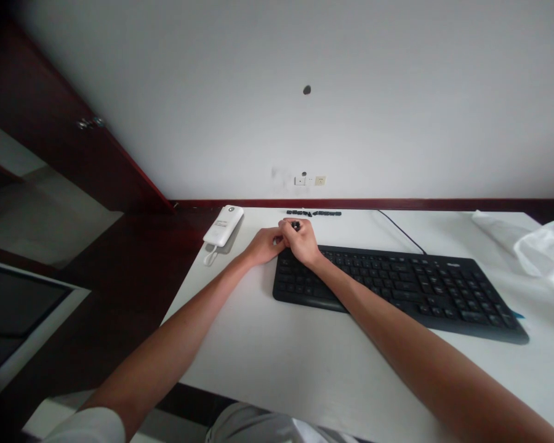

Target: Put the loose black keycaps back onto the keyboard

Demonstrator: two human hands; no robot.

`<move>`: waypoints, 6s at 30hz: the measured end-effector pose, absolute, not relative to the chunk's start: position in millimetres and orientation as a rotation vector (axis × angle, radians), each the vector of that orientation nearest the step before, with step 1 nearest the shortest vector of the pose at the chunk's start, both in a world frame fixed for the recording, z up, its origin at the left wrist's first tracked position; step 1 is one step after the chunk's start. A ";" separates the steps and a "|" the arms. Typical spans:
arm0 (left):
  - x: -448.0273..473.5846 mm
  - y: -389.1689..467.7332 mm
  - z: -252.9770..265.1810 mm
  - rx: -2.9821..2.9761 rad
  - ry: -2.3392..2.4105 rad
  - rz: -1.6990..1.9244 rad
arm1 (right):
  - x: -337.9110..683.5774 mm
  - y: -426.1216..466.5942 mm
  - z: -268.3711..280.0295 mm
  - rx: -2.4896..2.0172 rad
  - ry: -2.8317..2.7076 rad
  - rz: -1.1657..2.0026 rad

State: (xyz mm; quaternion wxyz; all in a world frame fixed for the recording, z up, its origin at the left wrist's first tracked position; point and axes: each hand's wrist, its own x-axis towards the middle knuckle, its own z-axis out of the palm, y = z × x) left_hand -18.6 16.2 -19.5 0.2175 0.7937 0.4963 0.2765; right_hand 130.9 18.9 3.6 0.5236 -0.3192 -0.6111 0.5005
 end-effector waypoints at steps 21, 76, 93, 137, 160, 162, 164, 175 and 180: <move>-17.4 10.1 -17.8 2.224 1.227 0.987 | 152.1 22.2 31.8 -0.785 -1.236 1.227; -9.9 9.4 -12.8 2.013 1.249 0.898 | 219.0 58.9 61.2 -1.202 -2.764 0.606; -10.3 11.0 -16.3 2.081 1.292 0.891 | 202.1 35.9 68.3 -1.175 -2.676 0.598; -11.4 11.6 -17.3 2.147 1.325 0.831 | 182.6 12.5 68.8 -1.426 -2.876 0.123; -11.6 10.7 -17.0 2.144 1.253 0.876 | 167.5 29.1 49.6 -0.724 -1.459 1.396; -11.2 10.4 -16.5 2.137 1.305 0.846 | 162.1 28.8 40.4 -0.690 -1.399 1.396; -11.2 10.3 -16.5 2.141 1.346 0.826 | 158.3 27.8 33.7 -0.699 -1.405 1.357; -12.3 11.6 -19.1 2.187 1.382 0.784 | 151.9 19.2 21.8 -0.714 -1.414 1.305; -12.5 11.5 -18.7 2.196 1.390 0.768 | 151.9 19.9 18.1 -0.739 -1.493 1.242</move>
